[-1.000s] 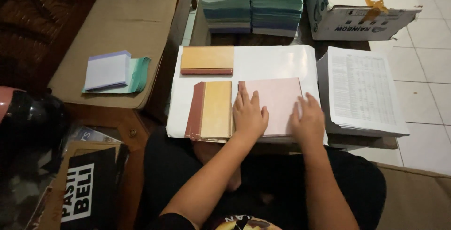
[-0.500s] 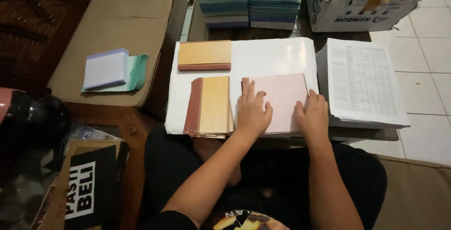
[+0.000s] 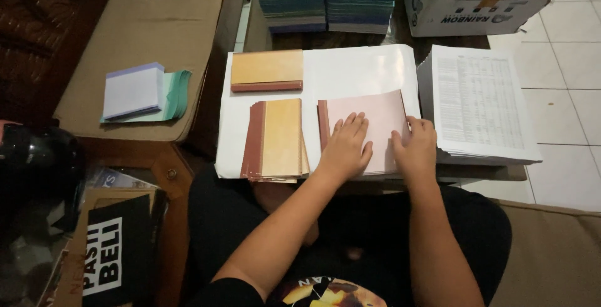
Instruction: Organizing and inspecting small stacks of colored paper by flipping through sheets and aligning them.
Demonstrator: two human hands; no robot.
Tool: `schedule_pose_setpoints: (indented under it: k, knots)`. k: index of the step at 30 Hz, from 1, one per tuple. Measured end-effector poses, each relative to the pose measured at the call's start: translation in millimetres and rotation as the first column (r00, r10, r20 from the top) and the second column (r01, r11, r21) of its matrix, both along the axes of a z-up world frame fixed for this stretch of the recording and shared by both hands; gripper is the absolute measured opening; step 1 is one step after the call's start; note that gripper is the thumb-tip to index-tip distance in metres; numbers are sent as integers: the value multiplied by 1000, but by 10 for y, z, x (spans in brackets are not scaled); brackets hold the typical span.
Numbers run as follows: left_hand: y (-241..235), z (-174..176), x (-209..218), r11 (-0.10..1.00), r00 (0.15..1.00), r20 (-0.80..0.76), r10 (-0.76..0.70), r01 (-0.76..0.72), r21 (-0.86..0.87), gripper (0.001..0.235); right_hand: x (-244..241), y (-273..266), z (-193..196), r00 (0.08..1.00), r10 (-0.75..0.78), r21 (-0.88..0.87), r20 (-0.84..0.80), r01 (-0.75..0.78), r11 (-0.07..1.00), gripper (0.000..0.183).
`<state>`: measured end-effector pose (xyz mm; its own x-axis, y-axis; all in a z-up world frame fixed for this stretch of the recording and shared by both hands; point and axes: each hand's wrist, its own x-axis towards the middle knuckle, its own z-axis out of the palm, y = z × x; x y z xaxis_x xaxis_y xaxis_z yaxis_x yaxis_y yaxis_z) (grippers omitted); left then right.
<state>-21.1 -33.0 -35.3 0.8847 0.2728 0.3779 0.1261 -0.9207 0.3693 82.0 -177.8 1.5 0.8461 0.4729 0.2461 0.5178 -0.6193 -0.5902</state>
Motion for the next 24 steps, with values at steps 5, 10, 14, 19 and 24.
schedule_pose_setpoints:
  k: [5, 10, 14, 19, 24]
  knots:
    - [159, 3, 31, 999, 998, 39, -40, 39, 12, 47, -213, -53, 449, 961, 233, 280, -149, -185, 942, 33]
    - [302, 211, 3, 991, 992, -12, -126, 125, -54, 22, -224, -15, 342, 701, 591, 522, -398, -357, 775, 67]
    - [397, -49, 52, 916, 984, 143, -103, 150, -373, 38, -303, 126, 272, 836, 528, 166, -150, -505, 847, 40]
    - [316, 426, -222, 603, 954, 289, 76, 187, -775, 58, -290, 217, 21, 906, 420, -55, 52, -417, 907, 38]
    - [262, 86, -84, 957, 967, 230, 106, -37, -287, 65, -314, 243, -42, 907, 383, -29, 173, -384, 923, 33]
